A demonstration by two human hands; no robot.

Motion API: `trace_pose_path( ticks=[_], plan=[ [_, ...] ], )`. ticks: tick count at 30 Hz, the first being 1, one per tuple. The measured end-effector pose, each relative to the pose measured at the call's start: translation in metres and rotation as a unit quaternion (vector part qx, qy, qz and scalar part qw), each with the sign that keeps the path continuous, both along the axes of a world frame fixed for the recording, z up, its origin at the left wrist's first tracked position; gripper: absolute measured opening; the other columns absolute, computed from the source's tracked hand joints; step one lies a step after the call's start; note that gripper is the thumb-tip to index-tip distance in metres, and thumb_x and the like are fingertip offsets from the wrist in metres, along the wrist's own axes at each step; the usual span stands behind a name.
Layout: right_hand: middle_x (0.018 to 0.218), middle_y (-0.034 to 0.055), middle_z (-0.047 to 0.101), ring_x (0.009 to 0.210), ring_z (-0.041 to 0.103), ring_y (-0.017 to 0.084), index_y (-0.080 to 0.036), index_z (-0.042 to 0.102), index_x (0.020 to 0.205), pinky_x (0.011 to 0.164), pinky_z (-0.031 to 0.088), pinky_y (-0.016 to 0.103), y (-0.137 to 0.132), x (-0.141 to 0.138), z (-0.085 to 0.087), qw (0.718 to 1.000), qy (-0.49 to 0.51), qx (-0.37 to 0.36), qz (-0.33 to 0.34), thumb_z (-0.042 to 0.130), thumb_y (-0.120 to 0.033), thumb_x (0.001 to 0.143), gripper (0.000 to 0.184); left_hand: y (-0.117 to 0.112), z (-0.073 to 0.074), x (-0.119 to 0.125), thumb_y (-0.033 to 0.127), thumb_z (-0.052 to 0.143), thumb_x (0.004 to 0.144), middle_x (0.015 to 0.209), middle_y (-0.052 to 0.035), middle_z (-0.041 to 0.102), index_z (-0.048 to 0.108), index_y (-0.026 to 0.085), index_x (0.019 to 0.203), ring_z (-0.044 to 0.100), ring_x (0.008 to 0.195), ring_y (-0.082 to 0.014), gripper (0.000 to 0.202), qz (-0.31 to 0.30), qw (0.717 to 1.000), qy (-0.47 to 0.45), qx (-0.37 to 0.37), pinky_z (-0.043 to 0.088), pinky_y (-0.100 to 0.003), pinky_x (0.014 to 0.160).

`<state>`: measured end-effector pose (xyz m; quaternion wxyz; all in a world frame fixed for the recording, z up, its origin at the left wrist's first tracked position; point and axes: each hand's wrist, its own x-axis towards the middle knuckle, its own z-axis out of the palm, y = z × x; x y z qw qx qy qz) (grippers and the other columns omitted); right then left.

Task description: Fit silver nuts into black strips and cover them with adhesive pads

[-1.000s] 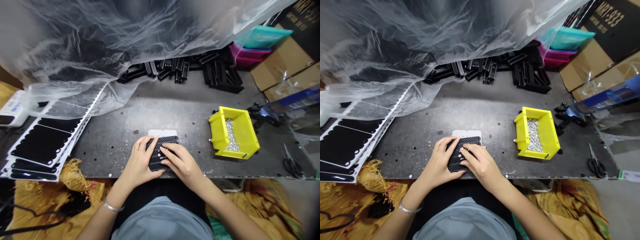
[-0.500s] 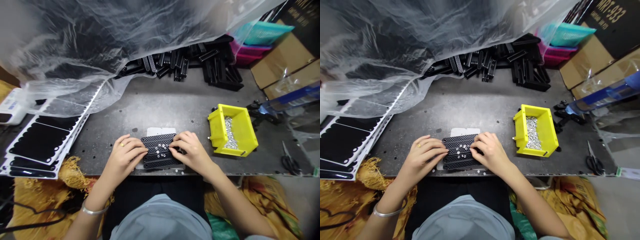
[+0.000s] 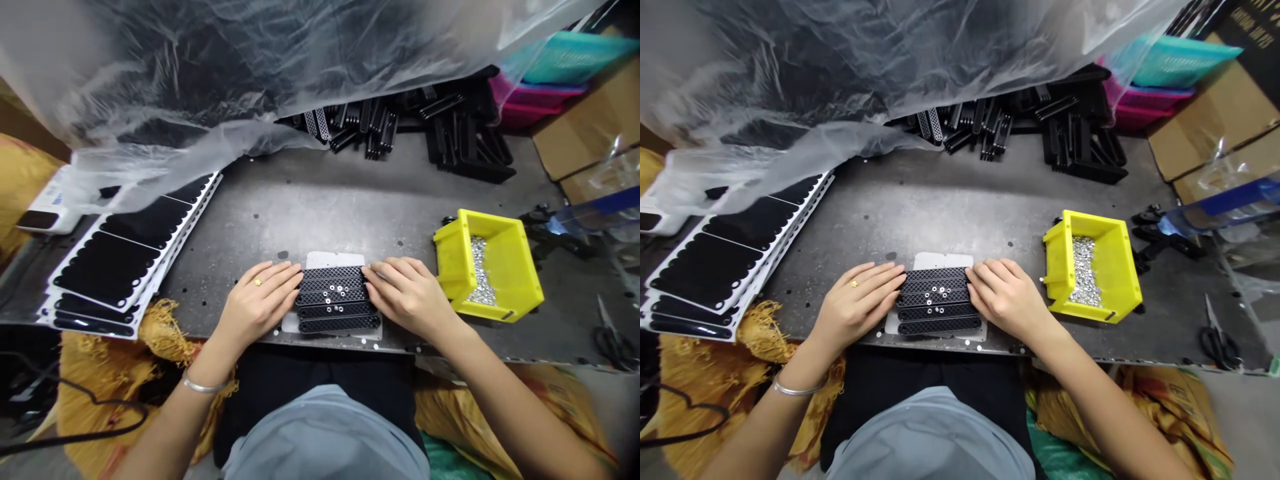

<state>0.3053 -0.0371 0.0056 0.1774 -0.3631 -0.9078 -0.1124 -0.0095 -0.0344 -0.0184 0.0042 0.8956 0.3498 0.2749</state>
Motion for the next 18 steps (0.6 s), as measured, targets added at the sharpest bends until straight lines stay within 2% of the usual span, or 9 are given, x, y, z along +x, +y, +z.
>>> trace_pose_path(
  ticks=[5, 9, 12, 14, 16, 18],
  plan=[
    [0.103, 0.0121, 0.076, 0.101, 0.066, 0.027, -0.015, 0.073, 0.121, 0.089, 0.051, 0.044, -0.007, -0.01, 0.004, 0.999, -0.017, -0.037, -0.034, 0.054, -0.018, 0.102, 0.027, -0.011, 0.004, 0.004, 0.016, 0.06, 0.1, 0.137, -0.0106, 0.071, 0.062, 0.018, 0.137, 0.069, 0.125, -0.0246, 0.037, 0.036, 0.999, 0.018, -0.021, 0.049, -0.046, 0.11],
    [0.114, 0.0109, 0.076, 0.104, 0.066, 0.025, -0.015, 0.072, 0.12, 0.092, 0.051, 0.043, 0.006, 0.007, 0.009, 0.998, -0.062, -0.005, 0.033, 0.057, -0.02, 0.103, 0.024, -0.01, 0.01, 0.011, 0.017, 0.06, 0.101, 0.135, -0.0098, 0.072, 0.065, 0.018, 0.131, 0.068, 0.128, -0.0259, 0.031, 0.047, 0.998, 0.006, -0.052, 0.047, -0.048, 0.111],
    [0.12, 0.0069, 0.076, 0.101, 0.065, 0.022, -0.019, 0.072, 0.12, 0.091, 0.051, 0.041, 0.021, 0.02, 0.011, 0.993, -0.075, 0.004, 0.088, 0.059, -0.023, 0.103, 0.022, -0.001, 0.014, 0.02, 0.016, 0.054, 0.104, 0.133, -0.0066, 0.073, 0.065, 0.02, 0.131, 0.066, 0.129, -0.0227, 0.029, -0.028, 0.996, 0.004, -0.08, 0.048, -0.045, 0.111],
    [0.117, 0.0057, 0.076, 0.097, 0.065, 0.021, -0.019, 0.074, 0.114, 0.089, 0.052, 0.04, 0.025, 0.019, 0.01, 0.992, -0.076, 0.002, 0.103, 0.058, -0.022, 0.103, 0.019, 0.006, 0.016, 0.028, 0.016, 0.05, 0.106, 0.13, -0.0057, 0.075, 0.066, 0.02, 0.129, 0.068, 0.122, -0.0198, 0.028, -0.084, 0.993, 0.005, -0.087, 0.05, -0.041, 0.109],
    [0.106, 0.0069, 0.077, 0.091, 0.065, 0.021, -0.017, 0.075, 0.104, 0.083, 0.052, 0.039, 0.022, 0.01, 0.009, 0.993, -0.074, -0.003, 0.088, 0.055, -0.02, 0.104, 0.021, 0.013, 0.017, 0.035, 0.017, 0.049, 0.107, 0.125, -0.0064, 0.076, 0.069, 0.019, 0.124, 0.069, 0.115, -0.0191, 0.026, -0.108, 0.991, 0.012, -0.08, 0.051, -0.039, 0.106],
    [0.099, 0.0096, 0.076, 0.088, 0.065, 0.023, -0.015, 0.076, 0.1, 0.079, 0.051, 0.04, 0.013, 0.0, 0.008, 0.997, -0.063, -0.023, 0.046, 0.053, -0.018, 0.104, 0.023, 0.017, 0.02, 0.038, 0.017, 0.048, 0.107, 0.118, -0.0069, 0.077, 0.07, 0.018, 0.118, 0.07, 0.11, -0.0191, 0.025, -0.115, 0.991, 0.029, -0.063, 0.051, -0.039, 0.105]
  ],
)
